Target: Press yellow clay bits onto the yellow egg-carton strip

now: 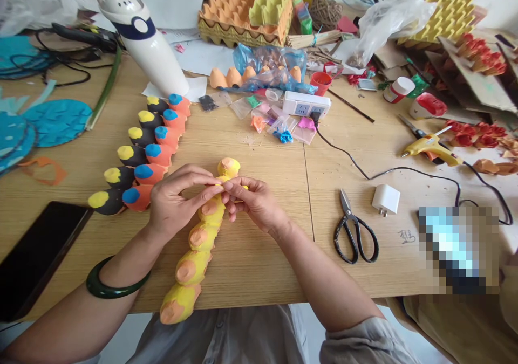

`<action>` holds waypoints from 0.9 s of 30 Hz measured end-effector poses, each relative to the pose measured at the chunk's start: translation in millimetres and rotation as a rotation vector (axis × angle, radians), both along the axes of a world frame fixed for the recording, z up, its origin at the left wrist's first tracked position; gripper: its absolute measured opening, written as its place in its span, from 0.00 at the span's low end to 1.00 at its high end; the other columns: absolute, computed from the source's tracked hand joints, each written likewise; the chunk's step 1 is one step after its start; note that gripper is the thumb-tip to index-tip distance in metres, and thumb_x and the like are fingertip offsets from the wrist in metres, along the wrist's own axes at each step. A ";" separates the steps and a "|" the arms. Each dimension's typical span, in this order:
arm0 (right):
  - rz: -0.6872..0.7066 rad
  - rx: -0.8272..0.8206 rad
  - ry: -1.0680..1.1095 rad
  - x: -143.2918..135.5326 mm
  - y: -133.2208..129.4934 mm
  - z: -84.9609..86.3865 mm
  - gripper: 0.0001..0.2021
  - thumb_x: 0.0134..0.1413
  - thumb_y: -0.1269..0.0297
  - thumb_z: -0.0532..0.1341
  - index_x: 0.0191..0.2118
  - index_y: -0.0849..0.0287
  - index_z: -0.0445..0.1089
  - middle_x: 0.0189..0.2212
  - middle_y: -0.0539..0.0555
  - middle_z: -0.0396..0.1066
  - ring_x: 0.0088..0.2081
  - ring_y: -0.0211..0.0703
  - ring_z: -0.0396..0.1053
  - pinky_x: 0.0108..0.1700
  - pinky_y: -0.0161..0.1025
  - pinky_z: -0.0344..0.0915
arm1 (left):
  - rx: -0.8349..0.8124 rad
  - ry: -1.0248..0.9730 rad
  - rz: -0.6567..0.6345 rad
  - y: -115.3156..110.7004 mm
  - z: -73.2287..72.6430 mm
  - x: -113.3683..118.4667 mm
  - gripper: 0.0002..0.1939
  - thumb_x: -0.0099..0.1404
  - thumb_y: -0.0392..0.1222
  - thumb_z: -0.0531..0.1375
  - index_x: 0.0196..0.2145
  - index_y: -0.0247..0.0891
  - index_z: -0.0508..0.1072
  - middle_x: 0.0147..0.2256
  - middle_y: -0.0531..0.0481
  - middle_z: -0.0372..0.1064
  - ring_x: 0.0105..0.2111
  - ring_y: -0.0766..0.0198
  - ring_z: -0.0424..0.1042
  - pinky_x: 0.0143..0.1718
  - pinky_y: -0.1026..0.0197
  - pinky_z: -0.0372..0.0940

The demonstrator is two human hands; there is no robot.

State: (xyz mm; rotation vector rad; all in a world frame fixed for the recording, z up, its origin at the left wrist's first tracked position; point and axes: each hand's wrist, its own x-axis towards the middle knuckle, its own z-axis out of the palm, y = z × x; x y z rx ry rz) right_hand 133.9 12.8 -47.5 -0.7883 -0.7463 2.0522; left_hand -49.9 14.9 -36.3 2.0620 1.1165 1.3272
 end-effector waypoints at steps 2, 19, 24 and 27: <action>-0.006 -0.005 -0.001 0.7 0.1 -0.1 0.17 0.49 0.52 0.75 0.30 0.61 0.74 0.24 0.47 0.73 0.20 0.31 0.64 0.20 0.30 0.66 | -0.040 -0.029 -0.027 0.4 -0.4 -0.4 0.07 0.67 0.42 0.68 0.42 0.42 0.81 0.38 0.50 0.78 0.35 0.65 0.77 0.39 0.62 0.73; -0.223 0.022 -0.060 4.3 6.5 -5.9 0.16 0.44 0.58 0.77 0.38 0.59 0.78 0.35 0.52 0.80 0.31 0.37 0.76 0.31 0.35 0.77 | -0.140 -0.191 0.072 0.0 -4.4 -1.7 0.04 0.67 0.42 0.68 0.40 0.44 0.83 0.36 0.52 0.79 0.36 0.65 0.78 0.36 0.63 0.74; -0.151 0.021 -0.089 2.8 1.9 -0.7 0.13 0.51 0.56 0.73 0.34 0.60 0.77 0.27 0.50 0.76 0.23 0.33 0.68 0.24 0.32 0.70 | -0.039 -0.109 0.049 1.1 -5.7 -1.4 0.06 0.69 0.40 0.67 0.42 0.48 0.83 0.39 0.53 0.80 0.40 0.64 0.78 0.45 0.59 0.73; -0.062 0.042 -0.093 3.3 0.5 1.5 0.13 0.51 0.57 0.72 0.39 0.60 0.78 0.30 0.51 0.78 0.23 0.33 0.69 0.24 0.32 0.68 | -0.029 -0.097 0.054 1.2 -5.5 -1.2 0.07 0.69 0.39 0.66 0.43 0.48 0.83 0.41 0.53 0.81 0.43 0.63 0.77 0.48 0.57 0.73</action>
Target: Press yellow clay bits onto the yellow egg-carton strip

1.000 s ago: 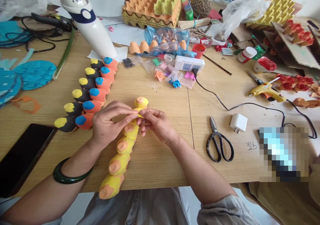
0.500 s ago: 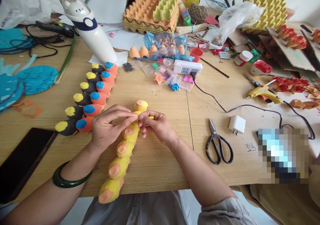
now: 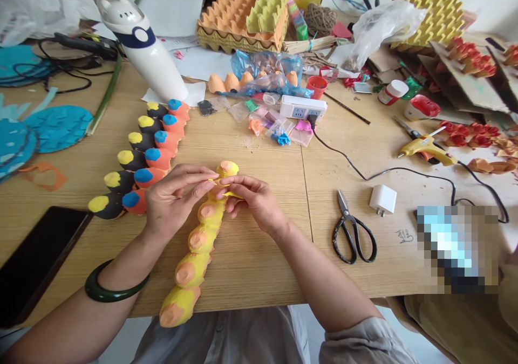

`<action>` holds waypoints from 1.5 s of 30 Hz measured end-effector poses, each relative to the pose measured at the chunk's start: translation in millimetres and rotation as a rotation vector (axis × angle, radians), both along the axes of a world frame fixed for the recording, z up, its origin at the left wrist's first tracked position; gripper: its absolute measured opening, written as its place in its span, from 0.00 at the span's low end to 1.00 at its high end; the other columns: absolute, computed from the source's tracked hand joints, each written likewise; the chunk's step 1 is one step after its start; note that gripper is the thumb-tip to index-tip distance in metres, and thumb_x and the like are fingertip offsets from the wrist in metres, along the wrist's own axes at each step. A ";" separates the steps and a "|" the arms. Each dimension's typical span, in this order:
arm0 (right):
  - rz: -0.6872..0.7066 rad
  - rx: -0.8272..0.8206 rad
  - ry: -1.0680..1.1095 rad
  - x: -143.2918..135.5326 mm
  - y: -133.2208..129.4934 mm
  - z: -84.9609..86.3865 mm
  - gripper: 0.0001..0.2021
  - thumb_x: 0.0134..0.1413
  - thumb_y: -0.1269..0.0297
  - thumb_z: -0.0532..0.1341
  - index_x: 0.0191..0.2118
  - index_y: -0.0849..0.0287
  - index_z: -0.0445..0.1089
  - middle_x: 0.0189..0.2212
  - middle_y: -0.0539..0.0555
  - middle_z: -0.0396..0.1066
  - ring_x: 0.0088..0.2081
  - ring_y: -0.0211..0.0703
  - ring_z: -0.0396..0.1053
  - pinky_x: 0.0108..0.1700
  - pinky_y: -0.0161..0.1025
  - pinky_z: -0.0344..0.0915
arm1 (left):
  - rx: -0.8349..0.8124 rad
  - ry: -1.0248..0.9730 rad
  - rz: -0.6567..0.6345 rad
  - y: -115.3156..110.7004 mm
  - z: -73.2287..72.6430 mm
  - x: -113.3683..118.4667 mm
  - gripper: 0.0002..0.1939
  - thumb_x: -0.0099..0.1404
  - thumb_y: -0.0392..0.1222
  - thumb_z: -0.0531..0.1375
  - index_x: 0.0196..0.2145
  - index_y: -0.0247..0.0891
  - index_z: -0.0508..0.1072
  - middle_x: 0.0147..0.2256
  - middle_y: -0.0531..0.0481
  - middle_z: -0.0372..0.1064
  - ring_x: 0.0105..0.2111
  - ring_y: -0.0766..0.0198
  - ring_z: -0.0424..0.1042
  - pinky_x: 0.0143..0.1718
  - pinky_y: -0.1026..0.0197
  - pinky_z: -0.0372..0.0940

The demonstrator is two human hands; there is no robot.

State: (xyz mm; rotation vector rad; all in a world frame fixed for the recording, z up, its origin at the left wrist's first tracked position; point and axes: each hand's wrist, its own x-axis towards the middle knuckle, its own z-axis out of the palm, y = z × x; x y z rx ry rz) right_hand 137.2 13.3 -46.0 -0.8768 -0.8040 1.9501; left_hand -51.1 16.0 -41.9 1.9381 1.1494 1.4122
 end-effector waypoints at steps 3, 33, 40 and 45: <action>-0.001 -0.003 -0.019 1.1 0.4 1.8 0.13 0.51 0.56 0.72 0.39 0.59 0.79 0.31 0.51 0.77 0.25 0.33 0.69 0.24 0.31 0.65 | -0.029 0.002 0.017 -0.5 -1.0 -0.6 0.07 0.70 0.40 0.65 0.44 0.48 0.83 0.43 0.52 0.81 0.45 0.62 0.77 0.49 0.56 0.73; -0.172 -0.043 -0.240 -2.3 2.0 -3.1 0.21 0.44 0.46 0.74 0.33 0.60 0.77 0.20 0.44 0.66 0.21 0.29 0.59 0.21 0.31 0.49 | -0.160 0.302 0.132 4.5 -9.3 -6.5 0.25 0.67 0.54 0.65 0.58 0.43 0.76 0.57 0.43 0.75 0.57 0.49 0.72 0.61 0.46 0.68; -0.231 0.123 -0.364 -4.2 2.9 -6.4 0.18 0.50 0.48 0.71 0.32 0.60 0.75 0.22 0.46 0.67 0.22 0.31 0.62 0.23 0.31 0.58 | -0.515 -0.006 0.036 4.4 -14.0 -3.8 0.31 0.62 0.53 0.68 0.60 0.39 0.74 0.60 0.40 0.70 0.52 0.50 0.76 0.55 0.49 0.74; -0.268 0.282 -0.435 -5.9 1.5 -9.8 0.16 0.58 0.50 0.66 0.33 0.59 0.76 0.23 0.47 0.68 0.24 0.32 0.64 0.26 0.32 0.64 | -0.709 -0.347 -0.002 4.1 -5.9 -3.1 0.35 0.57 0.50 0.72 0.61 0.43 0.73 0.62 0.41 0.69 0.59 0.49 0.72 0.57 0.49 0.72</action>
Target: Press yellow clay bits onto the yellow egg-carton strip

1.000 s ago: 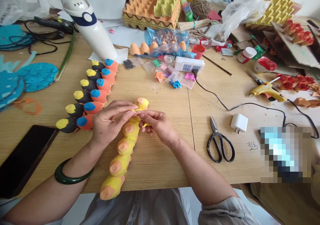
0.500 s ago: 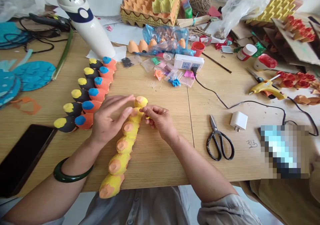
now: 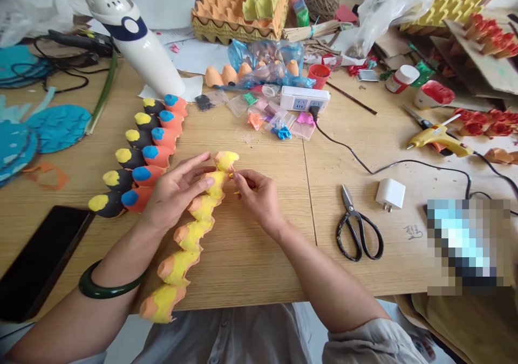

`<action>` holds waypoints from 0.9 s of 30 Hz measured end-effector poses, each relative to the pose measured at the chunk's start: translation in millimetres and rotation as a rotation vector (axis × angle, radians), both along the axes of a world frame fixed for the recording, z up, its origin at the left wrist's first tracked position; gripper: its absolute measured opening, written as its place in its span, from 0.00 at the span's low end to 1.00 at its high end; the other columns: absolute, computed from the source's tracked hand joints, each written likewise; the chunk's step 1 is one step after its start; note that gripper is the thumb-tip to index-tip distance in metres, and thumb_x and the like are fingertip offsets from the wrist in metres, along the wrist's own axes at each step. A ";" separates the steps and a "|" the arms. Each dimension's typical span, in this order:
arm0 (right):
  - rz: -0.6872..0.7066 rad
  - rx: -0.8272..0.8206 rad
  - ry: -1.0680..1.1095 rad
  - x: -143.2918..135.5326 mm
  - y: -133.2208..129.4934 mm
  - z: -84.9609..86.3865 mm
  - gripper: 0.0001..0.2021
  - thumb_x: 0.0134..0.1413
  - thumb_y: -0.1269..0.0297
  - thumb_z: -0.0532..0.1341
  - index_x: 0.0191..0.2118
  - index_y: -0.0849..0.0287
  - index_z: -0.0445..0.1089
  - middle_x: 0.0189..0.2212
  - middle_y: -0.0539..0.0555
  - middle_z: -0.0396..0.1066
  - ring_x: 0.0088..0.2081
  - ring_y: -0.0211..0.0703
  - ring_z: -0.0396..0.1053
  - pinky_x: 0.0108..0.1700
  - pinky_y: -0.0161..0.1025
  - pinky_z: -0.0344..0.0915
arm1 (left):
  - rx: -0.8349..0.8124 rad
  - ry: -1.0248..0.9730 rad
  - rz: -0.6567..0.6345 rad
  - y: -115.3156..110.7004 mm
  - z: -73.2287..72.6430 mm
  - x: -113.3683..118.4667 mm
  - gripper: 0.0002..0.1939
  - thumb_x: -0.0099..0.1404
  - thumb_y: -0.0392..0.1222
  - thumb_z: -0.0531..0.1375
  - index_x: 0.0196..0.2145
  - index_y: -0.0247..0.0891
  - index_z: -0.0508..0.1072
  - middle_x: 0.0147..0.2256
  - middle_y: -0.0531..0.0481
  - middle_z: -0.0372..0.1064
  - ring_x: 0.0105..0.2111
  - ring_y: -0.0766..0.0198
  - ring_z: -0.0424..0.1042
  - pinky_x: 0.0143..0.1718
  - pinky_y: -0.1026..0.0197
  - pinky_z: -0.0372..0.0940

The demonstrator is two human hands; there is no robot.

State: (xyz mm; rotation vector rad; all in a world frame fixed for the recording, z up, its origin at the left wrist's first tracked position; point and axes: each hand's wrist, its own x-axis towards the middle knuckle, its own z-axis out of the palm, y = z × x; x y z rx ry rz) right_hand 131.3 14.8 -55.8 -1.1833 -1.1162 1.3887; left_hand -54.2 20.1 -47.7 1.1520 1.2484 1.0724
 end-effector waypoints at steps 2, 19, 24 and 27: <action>-0.010 0.074 -0.055 -0.7 -2.7 -0.9 0.15 0.61 0.51 0.64 0.36 0.60 0.77 0.23 0.48 0.69 0.24 0.33 0.65 0.27 0.33 0.66 | -0.087 -0.068 0.011 -0.9 3.6 1.5 0.33 0.56 0.49 0.73 0.59 0.45 0.75 0.58 0.44 0.74 0.62 0.48 0.69 0.60 0.48 0.68; -0.048 0.909 -0.817 8.1 -9.6 -6.8 0.15 0.68 0.75 0.54 0.52 0.60 0.75 0.25 0.49 0.74 0.24 0.35 0.65 0.26 0.35 0.59 | -0.372 -0.290 -0.125 -1.5 24.5 1.2 0.22 0.59 0.47 0.66 0.52 0.55 0.80 0.44 0.50 0.78 0.35 0.59 0.73 0.30 0.61 0.65; -0.033 1.040 -0.967 8.3 -9.1 -4.7 0.17 0.69 0.76 0.54 0.57 0.59 0.73 0.24 0.47 0.74 0.25 0.37 0.65 0.25 0.37 0.57 | -0.361 -0.290 -0.152 -1.6 26.5 0.6 0.19 0.59 0.46 0.65 0.49 0.53 0.81 0.42 0.51 0.77 0.36 0.60 0.71 0.30 0.64 0.65; -0.019 1.078 -1.001 7.3 -9.8 -3.9 0.18 0.69 0.77 0.54 0.58 0.60 0.71 0.23 0.46 0.74 0.25 0.37 0.64 0.26 0.37 0.56 | -0.365 -0.295 -0.200 -2.1 27.0 1.5 0.16 0.61 0.49 0.65 0.47 0.51 0.81 0.40 0.51 0.76 0.37 0.58 0.72 0.28 0.63 0.65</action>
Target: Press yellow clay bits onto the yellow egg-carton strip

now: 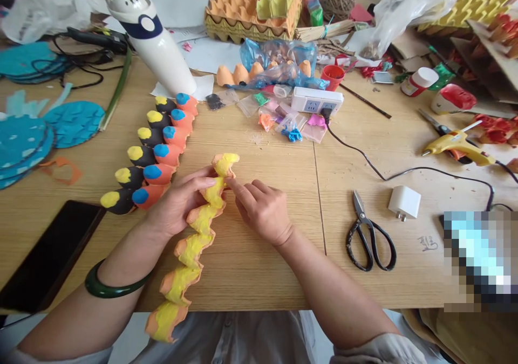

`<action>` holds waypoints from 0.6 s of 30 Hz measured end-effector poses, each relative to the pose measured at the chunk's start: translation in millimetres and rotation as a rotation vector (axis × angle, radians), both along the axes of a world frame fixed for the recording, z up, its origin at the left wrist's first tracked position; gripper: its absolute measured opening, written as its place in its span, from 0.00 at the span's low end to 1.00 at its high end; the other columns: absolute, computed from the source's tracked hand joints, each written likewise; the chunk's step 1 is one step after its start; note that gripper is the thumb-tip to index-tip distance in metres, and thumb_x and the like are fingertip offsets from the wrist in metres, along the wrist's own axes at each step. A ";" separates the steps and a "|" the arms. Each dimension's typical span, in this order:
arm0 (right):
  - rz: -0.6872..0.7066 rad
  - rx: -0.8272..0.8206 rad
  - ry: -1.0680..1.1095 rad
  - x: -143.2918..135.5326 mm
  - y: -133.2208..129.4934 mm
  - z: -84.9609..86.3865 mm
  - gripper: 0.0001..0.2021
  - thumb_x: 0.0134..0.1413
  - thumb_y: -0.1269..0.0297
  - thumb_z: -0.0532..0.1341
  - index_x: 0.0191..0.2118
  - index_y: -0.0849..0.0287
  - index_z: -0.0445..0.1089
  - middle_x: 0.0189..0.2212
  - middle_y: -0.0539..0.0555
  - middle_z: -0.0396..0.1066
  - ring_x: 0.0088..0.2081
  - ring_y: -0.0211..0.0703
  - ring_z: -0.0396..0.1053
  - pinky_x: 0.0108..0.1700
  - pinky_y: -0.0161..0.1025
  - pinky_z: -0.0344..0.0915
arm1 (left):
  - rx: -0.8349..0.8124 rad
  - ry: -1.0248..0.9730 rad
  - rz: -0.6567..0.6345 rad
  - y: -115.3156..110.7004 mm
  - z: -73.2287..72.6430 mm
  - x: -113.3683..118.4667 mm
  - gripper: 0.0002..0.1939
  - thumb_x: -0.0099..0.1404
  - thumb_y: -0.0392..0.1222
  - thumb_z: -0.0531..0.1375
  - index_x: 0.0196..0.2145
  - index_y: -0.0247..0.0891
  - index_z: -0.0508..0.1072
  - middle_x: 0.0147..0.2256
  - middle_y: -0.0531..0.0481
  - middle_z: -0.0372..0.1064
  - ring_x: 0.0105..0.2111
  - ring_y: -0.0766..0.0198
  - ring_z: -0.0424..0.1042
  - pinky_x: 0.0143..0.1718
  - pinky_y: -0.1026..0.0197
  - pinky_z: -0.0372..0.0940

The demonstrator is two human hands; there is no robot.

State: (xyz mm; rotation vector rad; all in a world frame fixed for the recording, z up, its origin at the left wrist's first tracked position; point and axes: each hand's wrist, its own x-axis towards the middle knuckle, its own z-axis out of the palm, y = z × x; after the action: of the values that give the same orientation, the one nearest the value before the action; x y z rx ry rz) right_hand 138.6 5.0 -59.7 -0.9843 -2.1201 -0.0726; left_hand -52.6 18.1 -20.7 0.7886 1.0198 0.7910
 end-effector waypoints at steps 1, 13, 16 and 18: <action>0.003 0.008 -0.008 -0.4 -0.4 0.4 0.18 0.69 0.77 0.54 0.58 0.60 0.71 0.23 0.46 0.73 0.25 0.37 0.64 0.25 0.37 0.56 | 0.007 0.006 -0.002 -0.2 -0.2 0.5 0.16 0.61 0.49 0.66 0.47 0.51 0.80 0.40 0.51 0.76 0.38 0.57 0.73 0.28 0.63 0.66; 0.065 -0.209 0.149 -1.8 -5.6 1.2 0.18 0.68 0.74 0.54 0.57 0.55 0.73 0.27 0.50 0.76 0.25 0.37 0.66 0.27 0.37 0.59 | 0.045 0.103 0.013 0.0 -4.5 6.9 0.18 0.56 0.49 0.70 0.42 0.39 0.79 0.35 0.49 0.78 0.34 0.61 0.78 0.35 0.62 0.70; 0.061 -0.388 0.396 -4.6 -7.9 2.8 0.16 0.69 0.71 0.54 0.56 0.57 0.73 0.28 0.50 0.75 0.24 0.35 0.65 0.28 0.35 0.62 | 0.052 0.144 0.039 -1.0 -5.0 7.1 0.19 0.58 0.49 0.68 0.45 0.38 0.78 0.34 0.48 0.79 0.35 0.58 0.80 0.32 0.63 0.70; 0.020 -0.545 0.582 -7.0 -7.9 5.8 0.12 0.69 0.67 0.56 0.51 0.59 0.74 0.26 0.48 0.72 0.24 0.34 0.65 0.28 0.34 0.64 | 0.049 0.175 0.047 -2.2 -4.1 6.5 0.19 0.60 0.49 0.66 0.46 0.37 0.77 0.32 0.47 0.79 0.32 0.57 0.79 0.27 0.64 0.67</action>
State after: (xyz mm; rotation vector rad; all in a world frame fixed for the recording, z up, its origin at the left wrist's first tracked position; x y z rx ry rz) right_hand 131.7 -2.9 -53.9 -1.1171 -1.6240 0.7488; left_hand -46.2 15.8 -24.8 0.8902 1.1825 0.7996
